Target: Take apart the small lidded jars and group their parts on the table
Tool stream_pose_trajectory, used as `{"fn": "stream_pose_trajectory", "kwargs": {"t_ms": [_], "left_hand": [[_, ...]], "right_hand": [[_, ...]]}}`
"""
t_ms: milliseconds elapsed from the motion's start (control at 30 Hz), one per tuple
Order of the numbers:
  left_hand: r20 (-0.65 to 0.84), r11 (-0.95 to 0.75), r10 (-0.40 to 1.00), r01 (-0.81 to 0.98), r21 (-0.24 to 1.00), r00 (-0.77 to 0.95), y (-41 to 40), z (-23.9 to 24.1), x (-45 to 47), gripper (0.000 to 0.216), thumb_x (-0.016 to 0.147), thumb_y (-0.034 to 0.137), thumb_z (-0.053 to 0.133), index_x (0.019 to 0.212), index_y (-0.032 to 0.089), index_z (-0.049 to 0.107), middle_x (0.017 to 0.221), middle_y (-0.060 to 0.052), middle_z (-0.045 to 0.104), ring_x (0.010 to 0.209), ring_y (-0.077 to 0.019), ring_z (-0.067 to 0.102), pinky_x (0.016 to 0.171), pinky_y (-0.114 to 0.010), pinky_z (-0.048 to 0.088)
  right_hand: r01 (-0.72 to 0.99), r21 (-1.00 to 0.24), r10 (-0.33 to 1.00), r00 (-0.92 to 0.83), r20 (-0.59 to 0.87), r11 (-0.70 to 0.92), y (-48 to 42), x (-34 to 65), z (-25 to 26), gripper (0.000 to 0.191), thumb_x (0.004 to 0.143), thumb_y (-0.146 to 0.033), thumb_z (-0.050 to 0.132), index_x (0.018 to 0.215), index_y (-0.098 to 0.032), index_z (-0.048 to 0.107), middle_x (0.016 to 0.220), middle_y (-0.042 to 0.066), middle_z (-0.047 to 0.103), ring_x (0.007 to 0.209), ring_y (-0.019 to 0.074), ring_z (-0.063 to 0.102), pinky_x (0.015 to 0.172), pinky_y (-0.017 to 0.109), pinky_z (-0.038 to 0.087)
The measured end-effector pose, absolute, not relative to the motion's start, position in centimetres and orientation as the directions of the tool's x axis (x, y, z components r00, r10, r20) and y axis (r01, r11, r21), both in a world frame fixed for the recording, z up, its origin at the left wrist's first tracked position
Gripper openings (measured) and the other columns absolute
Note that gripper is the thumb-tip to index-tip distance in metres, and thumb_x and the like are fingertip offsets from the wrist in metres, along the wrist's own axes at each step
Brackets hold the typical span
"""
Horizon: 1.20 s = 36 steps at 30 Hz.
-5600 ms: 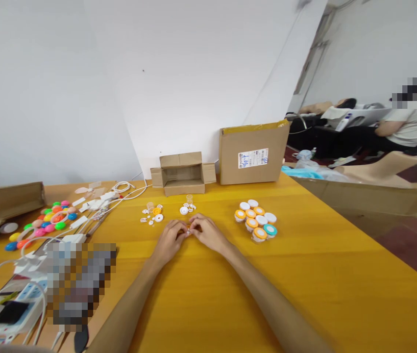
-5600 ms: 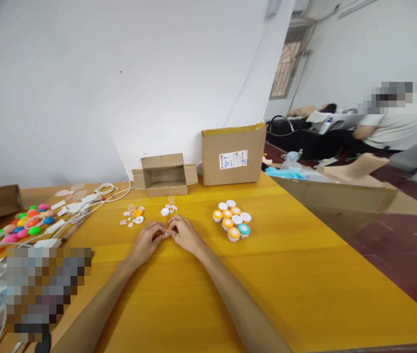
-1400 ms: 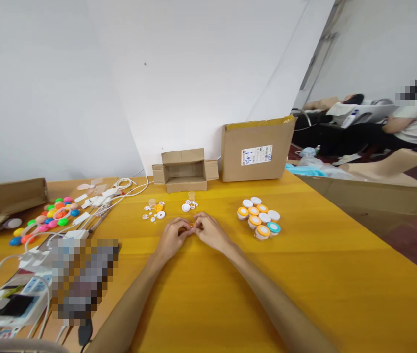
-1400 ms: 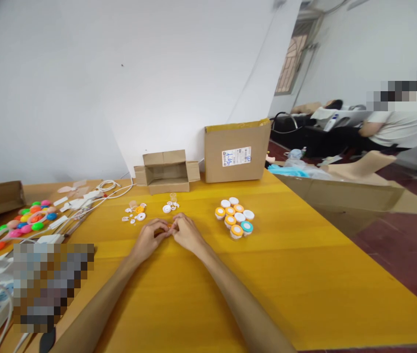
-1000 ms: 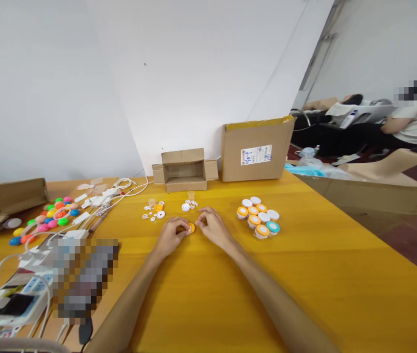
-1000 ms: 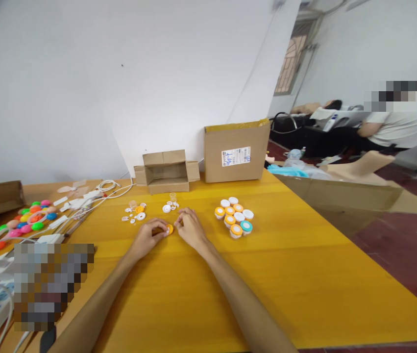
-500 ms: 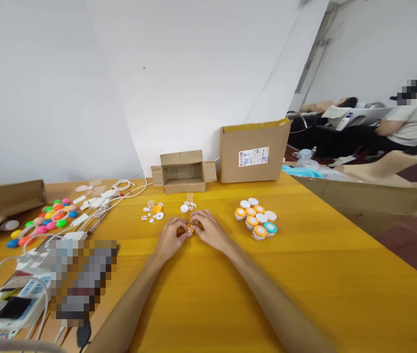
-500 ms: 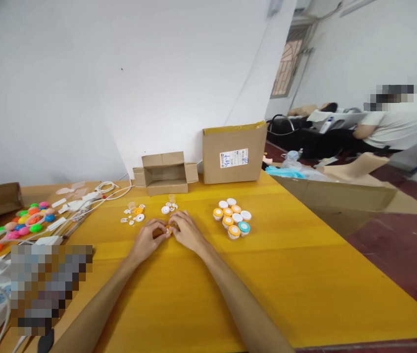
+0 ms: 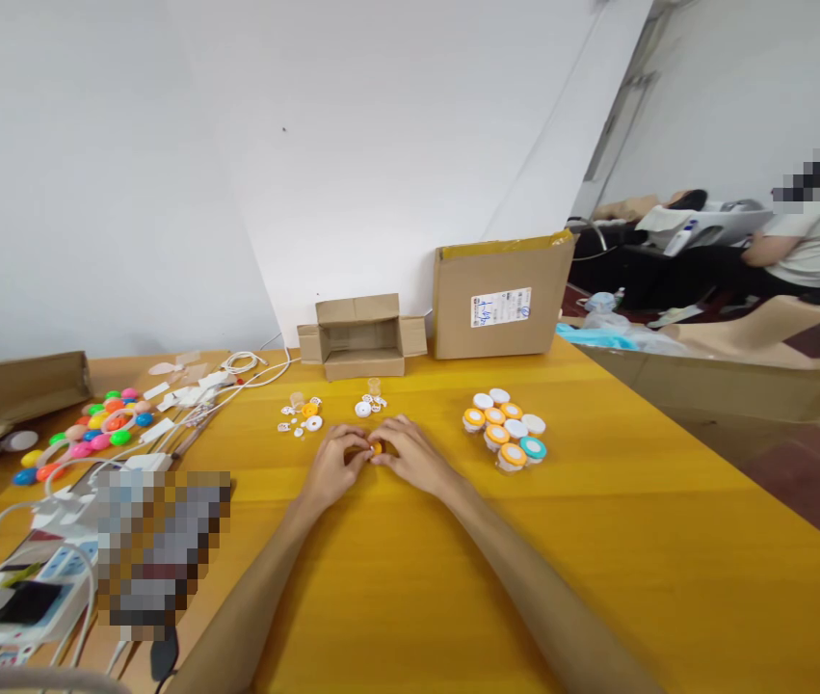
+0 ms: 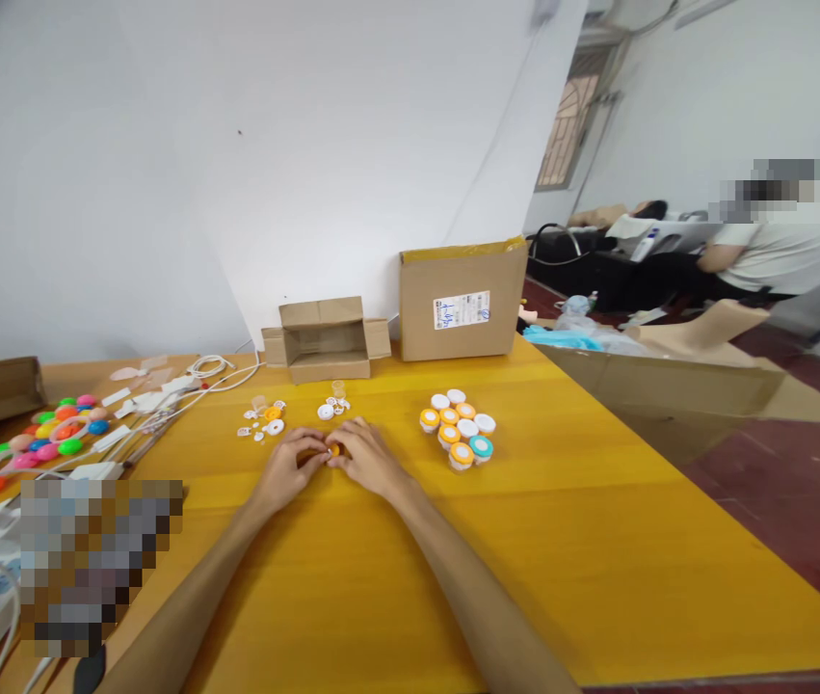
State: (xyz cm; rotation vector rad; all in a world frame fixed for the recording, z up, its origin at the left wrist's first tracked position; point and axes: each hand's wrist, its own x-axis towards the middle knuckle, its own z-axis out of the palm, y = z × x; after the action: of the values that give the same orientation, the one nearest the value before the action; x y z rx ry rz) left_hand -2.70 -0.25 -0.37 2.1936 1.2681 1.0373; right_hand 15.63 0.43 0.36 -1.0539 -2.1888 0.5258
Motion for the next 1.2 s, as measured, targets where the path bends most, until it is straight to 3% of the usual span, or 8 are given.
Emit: {"fn": "stream_pose_trajectory", "kwargs": {"t_ms": [400, 933, 1200], "left_hand": [[0.356, -0.498, 0.867, 0.593, 0.633, 0.348, -0.4, 0.3, -3.0, 0.015, 0.08, 0.016, 0.065, 0.078, 0.025, 0.076, 0.096, -0.005, 0.072, 0.092, -0.0206, 0.065, 0.093, -0.039, 0.052], [0.307, -0.469, 0.88, 0.561, 0.682, 0.362, -0.3, 0.7, -3.1, 0.009, 0.076, 0.015, 0.064, 0.07, 0.02, 0.068, 0.093, -0.006, 0.068, 0.089, -0.0201, 0.064, 0.092, -0.038, 0.05], [0.259, -0.455, 0.885, 0.597, 0.661, 0.387, -0.5, 1.0, -3.2, 0.011, 0.068, 0.009, 0.06, 0.066, 0.019, 0.06, 0.081, -0.002, 0.061, 0.08, -0.0173, 0.058, 0.08, -0.032, 0.05]], "right_hand": [[0.585, -0.546, 0.799, -0.483, 0.358, 0.599, 0.1, 15.2, 0.4, 0.014, 0.077, -0.024, 0.079, 0.087, -0.022, 0.069, 0.086, 0.002, 0.062, 0.09, 0.0199, 0.054, 0.081, 0.032, 0.042], [0.6, -0.557, 0.815, -0.484, 0.319, 0.574, -0.1, 14.9, 0.8, 0.016, 0.075, -0.019, 0.08, 0.081, -0.021, 0.065, 0.085, 0.002, 0.063, 0.089, 0.0201, 0.054, 0.081, 0.033, 0.043], [0.631, -0.507, 0.808, -0.497, 0.317, 0.587, -0.5, 14.5, 1.3, 0.018, 0.073, -0.014, 0.078, 0.074, -0.02, 0.061, 0.081, 0.001, 0.06, 0.087, 0.0198, 0.053, 0.079, 0.032, 0.042]]}}
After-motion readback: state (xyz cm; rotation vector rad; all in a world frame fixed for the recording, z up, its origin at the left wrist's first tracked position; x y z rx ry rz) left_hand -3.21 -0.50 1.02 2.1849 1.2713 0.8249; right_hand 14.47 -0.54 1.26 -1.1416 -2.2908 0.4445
